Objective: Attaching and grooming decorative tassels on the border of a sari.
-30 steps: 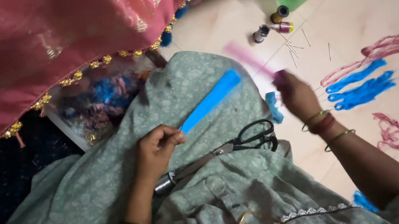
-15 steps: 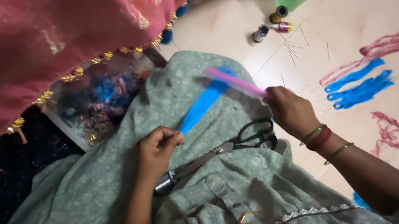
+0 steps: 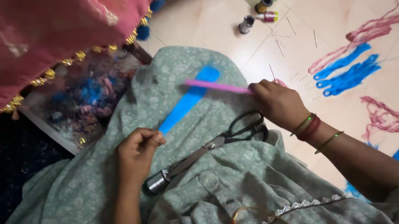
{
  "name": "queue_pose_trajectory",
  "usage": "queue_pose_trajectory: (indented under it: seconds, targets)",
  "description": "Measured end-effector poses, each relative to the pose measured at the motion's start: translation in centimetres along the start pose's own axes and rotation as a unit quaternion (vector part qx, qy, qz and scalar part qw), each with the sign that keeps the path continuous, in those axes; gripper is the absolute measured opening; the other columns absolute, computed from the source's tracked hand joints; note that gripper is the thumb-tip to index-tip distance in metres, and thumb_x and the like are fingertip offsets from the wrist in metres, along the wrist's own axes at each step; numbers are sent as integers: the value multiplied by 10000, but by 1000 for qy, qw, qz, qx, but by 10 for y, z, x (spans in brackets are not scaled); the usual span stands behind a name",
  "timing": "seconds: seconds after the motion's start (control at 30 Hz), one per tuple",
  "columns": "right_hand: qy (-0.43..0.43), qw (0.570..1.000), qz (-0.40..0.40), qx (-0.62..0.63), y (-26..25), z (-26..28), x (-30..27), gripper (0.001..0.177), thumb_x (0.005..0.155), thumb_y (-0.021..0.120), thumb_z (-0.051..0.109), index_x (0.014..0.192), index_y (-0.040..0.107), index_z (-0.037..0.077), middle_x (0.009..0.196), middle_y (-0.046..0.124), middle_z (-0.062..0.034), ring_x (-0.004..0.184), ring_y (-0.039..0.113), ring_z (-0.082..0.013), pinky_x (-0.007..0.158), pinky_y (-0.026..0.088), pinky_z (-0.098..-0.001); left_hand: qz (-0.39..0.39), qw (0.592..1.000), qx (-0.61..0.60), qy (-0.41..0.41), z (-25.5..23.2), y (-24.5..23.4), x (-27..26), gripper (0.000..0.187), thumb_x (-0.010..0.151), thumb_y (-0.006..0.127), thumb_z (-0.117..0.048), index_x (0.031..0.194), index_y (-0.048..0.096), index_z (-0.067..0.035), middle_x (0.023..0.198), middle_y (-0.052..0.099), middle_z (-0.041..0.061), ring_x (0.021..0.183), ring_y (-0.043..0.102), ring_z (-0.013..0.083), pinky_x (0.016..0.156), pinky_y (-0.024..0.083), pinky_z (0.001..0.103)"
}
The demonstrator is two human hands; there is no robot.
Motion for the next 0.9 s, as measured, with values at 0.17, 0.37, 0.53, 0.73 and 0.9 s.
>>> queue_pose_trajectory:
  seconds: [0.17,0.37,0.53,0.73,0.9]
  targets:
    - [231,955,48,180,21,-64,3,266,979,604,179,1219,600,64,905,692,-118,712,648,-289,598,526,-414,-20,1000,5,1,7,-8,-3,101,964,691,-125,951,693,-25,883,756,35,838,709,94,798,571,259]
    - [372,784,82,490,4,-41,5,230,1025,543,292,1131,611,100,868,678,-55,666,637,-149,583,529,-327,-184,982,-3,33,-13,-83,-1,104,998,713,-146,1030,695,-48,906,703,31,825,663,99,797,552,264]
    - [201,861,180,432,-14,-17,18,280,973,636,280,1130,685,52,906,713,-87,786,685,-162,696,545,-315,-325,932,74,142,-107,-152,-24,129,1068,743,-170,1093,705,-50,1027,709,8,934,627,96,886,511,266]
    - [-123,936,155,292,-60,135,66,284,883,770,169,1152,774,78,927,729,-65,820,686,-163,725,548,-308,-205,841,404,295,-200,-45,-28,60,865,766,-137,916,739,-122,1143,695,70,1177,596,317,1066,425,471]
    - [-154,889,120,414,-77,195,95,256,885,764,76,1140,771,61,913,729,-54,808,685,-159,728,544,-299,-105,872,344,331,-208,21,-30,68,802,741,-140,868,739,-123,1140,710,57,1266,569,347,1095,427,482]
Point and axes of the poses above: each hand's wrist, its own x-axis towards the middle knuckle, its own y-axis out of the palm, z = x × y, the point moved 6 cm from there along x, towards the middle knuckle
